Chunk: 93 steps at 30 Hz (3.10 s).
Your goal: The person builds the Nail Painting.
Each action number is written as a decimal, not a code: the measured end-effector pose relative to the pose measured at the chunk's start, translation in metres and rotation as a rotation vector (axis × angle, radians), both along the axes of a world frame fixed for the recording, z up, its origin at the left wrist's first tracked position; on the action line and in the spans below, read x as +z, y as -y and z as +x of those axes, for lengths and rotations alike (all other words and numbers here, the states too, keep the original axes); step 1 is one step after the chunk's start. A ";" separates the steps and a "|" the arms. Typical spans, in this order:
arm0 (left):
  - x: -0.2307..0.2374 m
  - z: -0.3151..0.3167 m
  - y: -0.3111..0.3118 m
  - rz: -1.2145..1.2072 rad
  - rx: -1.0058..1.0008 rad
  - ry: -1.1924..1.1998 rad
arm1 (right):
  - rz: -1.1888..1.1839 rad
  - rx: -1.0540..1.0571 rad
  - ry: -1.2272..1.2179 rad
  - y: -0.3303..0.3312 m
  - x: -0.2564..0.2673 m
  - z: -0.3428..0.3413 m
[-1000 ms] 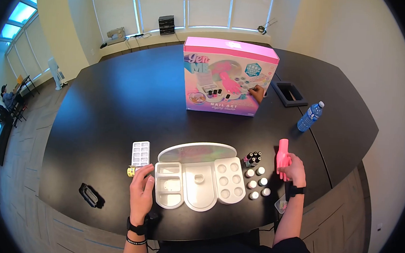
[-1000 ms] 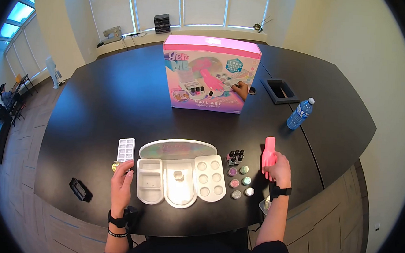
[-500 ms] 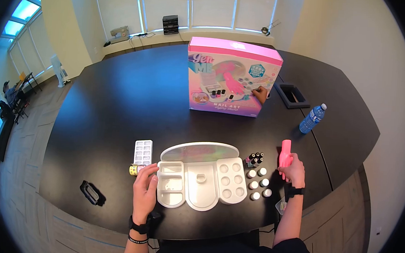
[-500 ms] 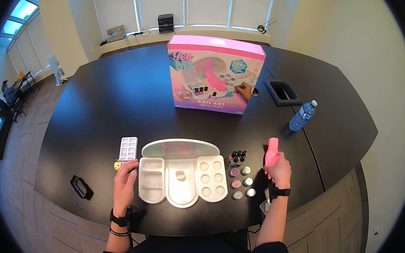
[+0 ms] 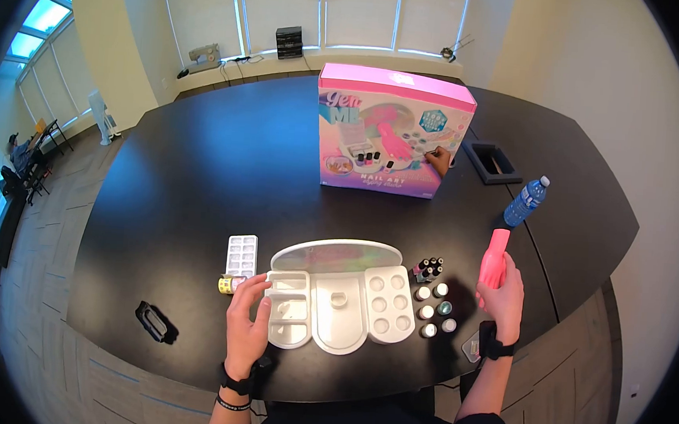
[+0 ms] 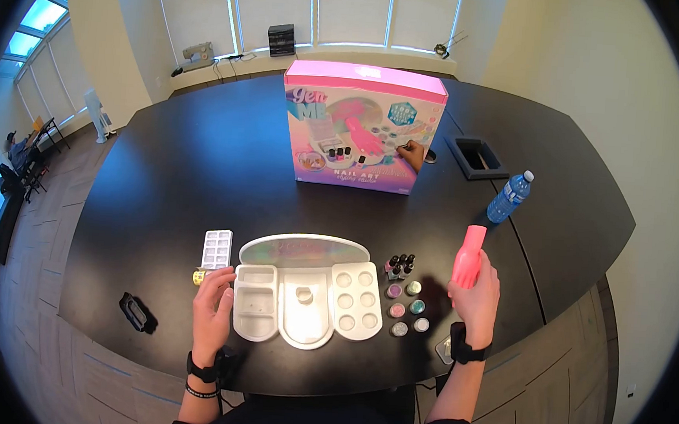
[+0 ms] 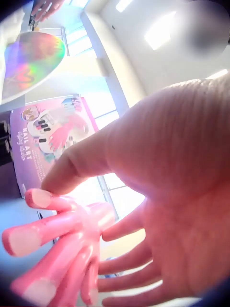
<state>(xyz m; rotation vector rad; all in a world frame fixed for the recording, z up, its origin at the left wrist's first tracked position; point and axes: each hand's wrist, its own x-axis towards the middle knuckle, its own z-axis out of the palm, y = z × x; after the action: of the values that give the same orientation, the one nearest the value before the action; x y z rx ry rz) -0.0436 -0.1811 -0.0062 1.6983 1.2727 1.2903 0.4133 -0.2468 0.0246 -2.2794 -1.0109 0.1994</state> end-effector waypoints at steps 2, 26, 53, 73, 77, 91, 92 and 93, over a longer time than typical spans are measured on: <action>0.005 0.002 0.003 0.051 0.003 -0.117 | 0.044 0.020 0.025 0.004 0.006 -0.011; 0.041 0.056 0.019 0.263 -0.535 -0.258 | 0.234 0.742 -0.144 -0.001 0.031 -0.152; 0.008 0.040 0.013 0.243 -0.521 -0.389 | 0.119 0.911 -0.155 -0.010 -0.001 -0.180; -0.004 0.026 0.003 0.168 -0.620 -0.473 | 0.087 0.901 -0.183 -0.014 -0.016 -0.180; -0.004 0.024 0.002 0.120 -0.658 -0.464 | 0.092 0.898 -0.176 -0.014 -0.015 -0.181; -0.002 0.020 0.002 0.061 -0.698 -0.447 | 0.048 0.907 -0.209 -0.015 -0.015 -0.183; -0.003 0.020 0.002 0.059 -0.700 -0.452 | 0.048 0.907 -0.209 -0.015 -0.016 -0.183; -0.004 0.020 0.001 0.056 -0.701 -0.458 | 0.058 0.908 -0.207 -0.015 -0.018 -0.183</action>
<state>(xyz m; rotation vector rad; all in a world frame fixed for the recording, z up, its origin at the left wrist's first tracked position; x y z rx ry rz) -0.0239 -0.1823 -0.0106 2.2785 0.7324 0.5434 0.2304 -0.2318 0.0067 -1.5533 -1.8266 0.7418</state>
